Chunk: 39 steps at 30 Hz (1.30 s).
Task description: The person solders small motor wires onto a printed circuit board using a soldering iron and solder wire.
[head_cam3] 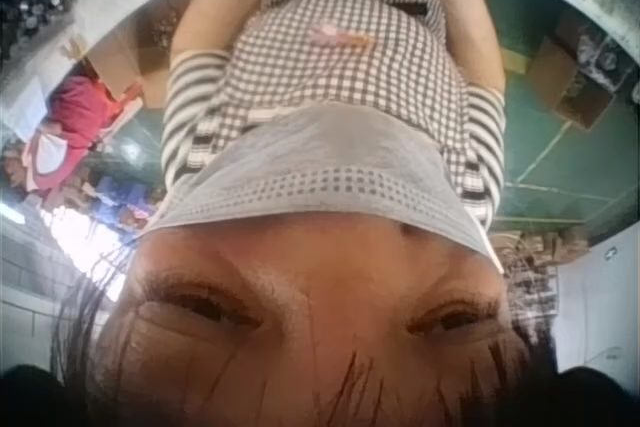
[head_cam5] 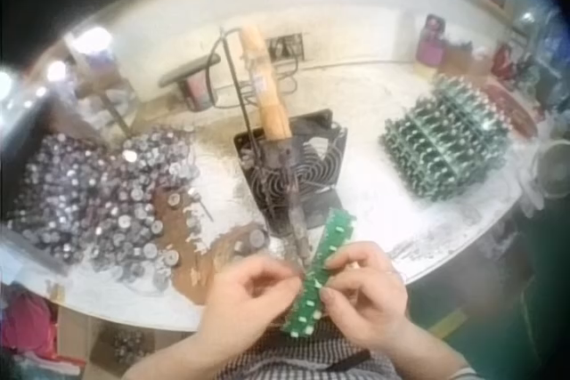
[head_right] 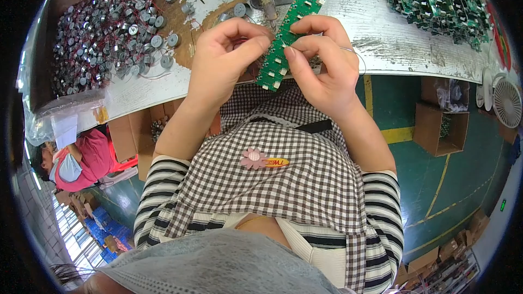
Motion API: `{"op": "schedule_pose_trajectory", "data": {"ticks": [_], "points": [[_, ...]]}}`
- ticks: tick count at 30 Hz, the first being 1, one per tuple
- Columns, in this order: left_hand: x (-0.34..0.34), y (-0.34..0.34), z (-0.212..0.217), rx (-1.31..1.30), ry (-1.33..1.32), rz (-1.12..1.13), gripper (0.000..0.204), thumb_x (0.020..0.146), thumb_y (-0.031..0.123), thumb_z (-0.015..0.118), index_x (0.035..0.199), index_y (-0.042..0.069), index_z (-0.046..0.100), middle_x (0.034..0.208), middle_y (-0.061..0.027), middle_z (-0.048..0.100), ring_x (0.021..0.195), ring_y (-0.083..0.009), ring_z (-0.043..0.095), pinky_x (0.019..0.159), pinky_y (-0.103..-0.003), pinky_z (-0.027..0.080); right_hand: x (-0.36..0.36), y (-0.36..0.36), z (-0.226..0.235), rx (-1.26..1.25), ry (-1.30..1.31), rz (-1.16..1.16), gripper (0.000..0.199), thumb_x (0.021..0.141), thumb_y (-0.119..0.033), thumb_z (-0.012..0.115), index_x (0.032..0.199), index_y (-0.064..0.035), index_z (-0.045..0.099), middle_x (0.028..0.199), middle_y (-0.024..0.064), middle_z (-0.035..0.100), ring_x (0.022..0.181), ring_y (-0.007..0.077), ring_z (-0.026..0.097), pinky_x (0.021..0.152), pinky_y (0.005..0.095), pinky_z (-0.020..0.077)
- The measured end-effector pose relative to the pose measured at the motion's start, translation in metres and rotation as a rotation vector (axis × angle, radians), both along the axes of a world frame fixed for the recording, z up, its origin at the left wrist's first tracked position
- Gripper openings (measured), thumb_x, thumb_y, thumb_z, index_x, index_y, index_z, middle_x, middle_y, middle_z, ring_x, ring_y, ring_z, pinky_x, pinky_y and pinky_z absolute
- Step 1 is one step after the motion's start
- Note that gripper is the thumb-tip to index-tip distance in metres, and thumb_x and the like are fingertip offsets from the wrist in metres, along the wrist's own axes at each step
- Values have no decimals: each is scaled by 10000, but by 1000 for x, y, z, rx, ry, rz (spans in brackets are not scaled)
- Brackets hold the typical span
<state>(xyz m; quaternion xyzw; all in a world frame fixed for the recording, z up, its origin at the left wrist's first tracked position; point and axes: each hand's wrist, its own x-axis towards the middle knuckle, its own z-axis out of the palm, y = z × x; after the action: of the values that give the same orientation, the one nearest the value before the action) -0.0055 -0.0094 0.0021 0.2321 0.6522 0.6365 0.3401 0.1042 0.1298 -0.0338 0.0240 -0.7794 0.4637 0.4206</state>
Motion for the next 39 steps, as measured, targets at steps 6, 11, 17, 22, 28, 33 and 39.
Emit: {"op": "schedule_pose_trajectory", "data": {"ticks": [6,11,17,22,28,33,39], "points": [[6,-1,-1,118,-34,121,122,851,99,661,889,-12,631,757,-1,617,627,-22,522,543,-171,418,1,-3,2,-44,-16,24,74,775,66,656,810,49,592,991,169,595,613,95,568,557,203,463],[6,-3,-3,10,91,58,132,849,113,668,875,-13,642,734,16,593,602,-21,491,516,-178,391,1,-2,3,-39,-6,4,73,779,63,656,810,49,592,990,168,595,610,96,569,556,208,466],[0,-8,-4,-21,169,-51,146,837,124,679,866,-16,650,737,16,600,589,-27,489,508,-186,393,1,-1,2,-23,-12,3,70,787,60,653,815,50,590,990,169,596,614,101,571,554,206,470],[-3,-7,-2,66,-106,-7,137,825,109,686,889,-8,656,771,5,624,624,-31,517,540,-184,419,0,-2,2,-59,4,18,71,790,57,651,819,51,586,992,173,596,621,107,575,551,207,479],[-8,-8,1,109,30,107,122,830,91,676,895,-8,647,783,6,627,660,-28,533,582,-171,433,1,-1,4,-63,-12,22,68,790,58,647,813,47,584,978,177,601,632,112,577,559,208,487],[0,-2,-4,95,62,19,92,820,65,660,854,-15,629,760,-2,624,644,-21,521,553,-176,418,-1,-2,7,-7,-10,22,76,772,58,665,806,44,599,956,168,606,584,94,548,544,205,451],[0,0,0,66,35,5,78,803,39,648,838,-26,622,756,-14,627,647,-26,532,572,-176,437,-3,-3,8,2,-14,-10,81,762,60,675,796,41,605,939,157,611,560,92,540,534,208,433]]}}
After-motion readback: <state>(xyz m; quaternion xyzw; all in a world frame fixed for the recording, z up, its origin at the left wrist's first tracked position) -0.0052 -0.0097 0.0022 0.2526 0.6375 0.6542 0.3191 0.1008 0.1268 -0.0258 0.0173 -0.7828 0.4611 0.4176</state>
